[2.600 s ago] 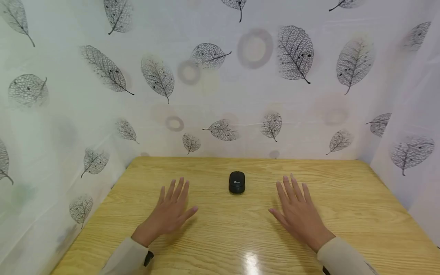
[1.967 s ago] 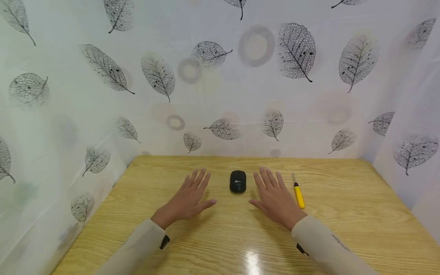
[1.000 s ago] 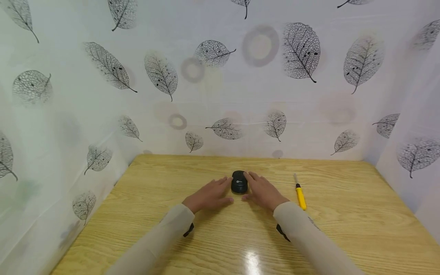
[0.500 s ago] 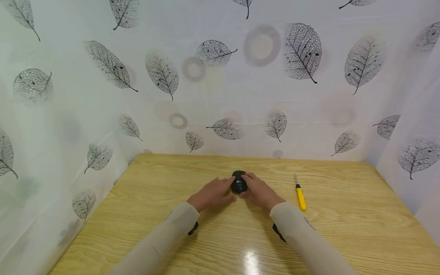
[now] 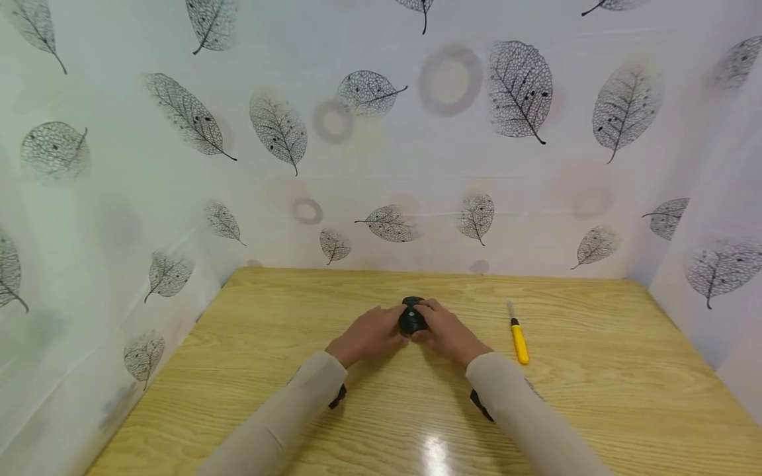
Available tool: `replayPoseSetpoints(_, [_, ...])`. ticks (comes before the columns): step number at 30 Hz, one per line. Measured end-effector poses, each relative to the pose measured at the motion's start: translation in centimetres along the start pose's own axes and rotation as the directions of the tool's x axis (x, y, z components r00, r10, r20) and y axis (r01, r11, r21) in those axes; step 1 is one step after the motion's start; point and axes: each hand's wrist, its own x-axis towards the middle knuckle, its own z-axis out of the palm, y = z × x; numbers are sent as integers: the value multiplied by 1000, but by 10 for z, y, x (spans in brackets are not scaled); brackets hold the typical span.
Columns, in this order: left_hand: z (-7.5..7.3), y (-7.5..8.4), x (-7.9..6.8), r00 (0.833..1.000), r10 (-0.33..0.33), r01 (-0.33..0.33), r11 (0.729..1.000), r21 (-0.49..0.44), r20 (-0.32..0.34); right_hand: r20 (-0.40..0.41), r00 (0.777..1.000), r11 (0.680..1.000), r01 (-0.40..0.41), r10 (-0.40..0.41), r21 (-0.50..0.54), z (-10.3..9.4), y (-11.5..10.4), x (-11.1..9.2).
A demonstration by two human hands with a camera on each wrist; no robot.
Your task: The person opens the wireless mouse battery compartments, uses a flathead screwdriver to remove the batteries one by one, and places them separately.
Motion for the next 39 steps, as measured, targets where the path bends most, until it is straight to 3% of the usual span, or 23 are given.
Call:
replayPoseSetpoints(5, [-1,3,0,996,16,-13,999,34,-92,13,999,999,-37,36,20,-3,-4,1])
replayPoseSetpoints(10, [-4,6,-1,992,-10,15,999,45,-129,7,999,999,-33,33,-6,-5,-6,3])
replayPoseSetpoints(20, [-7,8,-2,983,-4,3,1000,-4,-181,-12,997,997,-74,74,5,-13,-12,0])
replayPoseSetpoints(25, [-8,10,0,961,38,-33,999,23,-274,-49,998,999,-49,50,23,-16,-14,-2])
replayPoseSetpoints(29, [-8,12,1,942,32,-20,999,40,-335,-86,996,1000,-9,11,21,-16,-14,-2])
replayPoseSetpoints(39, [-11,16,-3,952,-11,3,1000,-26,-305,-154,988,999,-9,16,51,-14,-16,-5])
